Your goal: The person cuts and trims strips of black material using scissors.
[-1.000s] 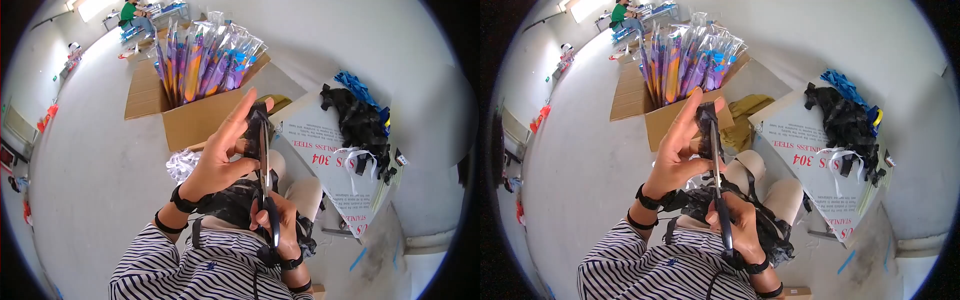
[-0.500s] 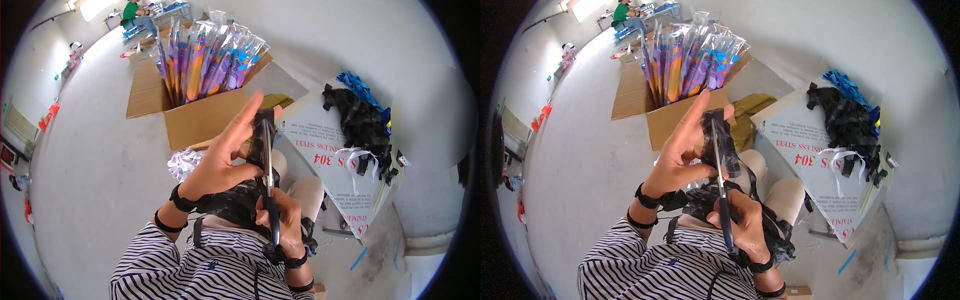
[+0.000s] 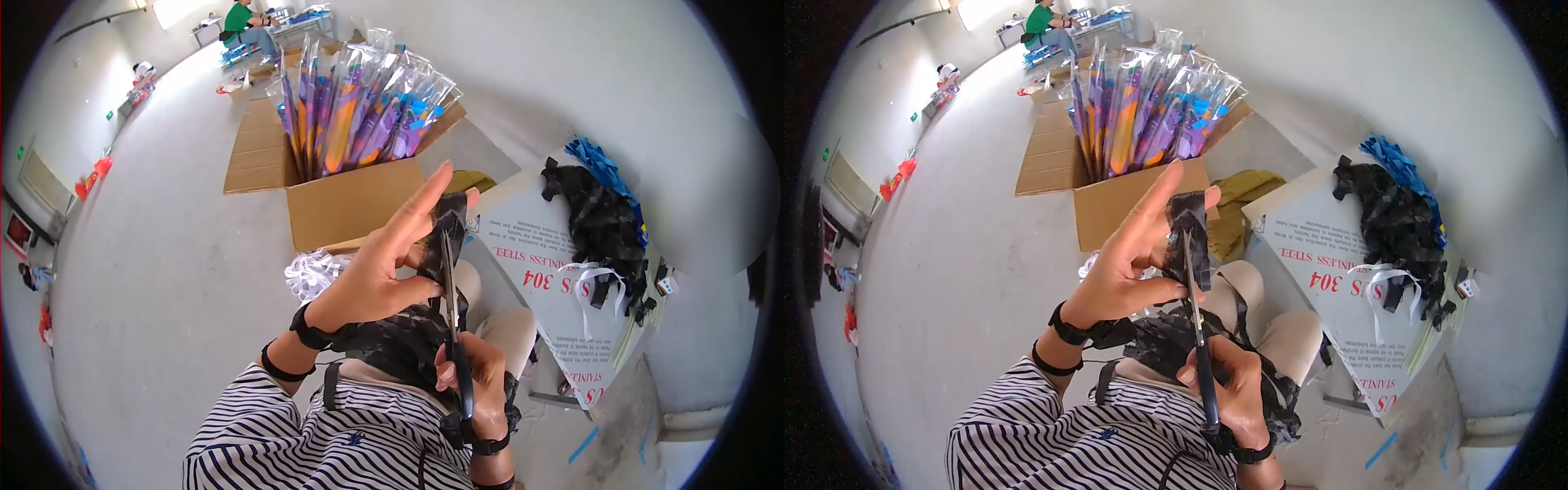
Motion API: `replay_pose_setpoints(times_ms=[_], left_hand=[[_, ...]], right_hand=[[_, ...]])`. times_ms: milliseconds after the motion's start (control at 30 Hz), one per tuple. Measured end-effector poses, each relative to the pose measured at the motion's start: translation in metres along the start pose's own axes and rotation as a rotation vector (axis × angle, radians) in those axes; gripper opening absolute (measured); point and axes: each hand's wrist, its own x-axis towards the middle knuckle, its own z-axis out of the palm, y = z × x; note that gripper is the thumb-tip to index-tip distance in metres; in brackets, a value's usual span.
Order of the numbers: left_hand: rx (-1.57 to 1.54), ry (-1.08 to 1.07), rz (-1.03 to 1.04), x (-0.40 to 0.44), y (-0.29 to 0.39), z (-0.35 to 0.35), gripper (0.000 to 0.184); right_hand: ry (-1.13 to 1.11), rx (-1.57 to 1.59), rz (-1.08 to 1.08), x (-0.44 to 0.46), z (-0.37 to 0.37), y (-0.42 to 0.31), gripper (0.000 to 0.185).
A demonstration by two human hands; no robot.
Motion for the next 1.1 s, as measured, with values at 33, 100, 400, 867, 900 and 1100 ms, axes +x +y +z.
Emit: replay_pose_setpoints(times_ms=[33, 100, 400, 867, 900, 1100], left_hand=[[-0.001, -0.001, 0.0, 0.0, 0.0, 0.001, 0.116], [0.01, 0.008, 0.012, 0.0, -0.001, 0.003, 0.117], [-0.151, 0.014, -0.045, 0.002, 0.003, 0.008, 0.112], [0.0, 0.123, -0.003, 0.001, -0.002, 0.004, 0.118], [-0.001, 0.122, -0.004, 0.001, -0.003, 0.004, 0.118], [0.0, 0.127, 0.014, 0.0, -0.005, 0.007, 0.118]], right_hand=[[-0.004, 0.015, -0.004, 0.0, 0.0, 0.0, 0.028], [0.003, 0.009, -0.016, 0.001, 0.0, 0.002, 0.027], [-0.01, 0.048, -0.047, 0.005, 0.003, -0.002, 0.028], [-0.06, 0.097, 0.0, -0.002, -0.001, -0.006, 0.021], [-0.075, 0.133, 0.033, -0.003, -0.002, -0.006, 0.021], [-0.043, 0.093, -0.019, 0.001, -0.001, -0.004, 0.06]])
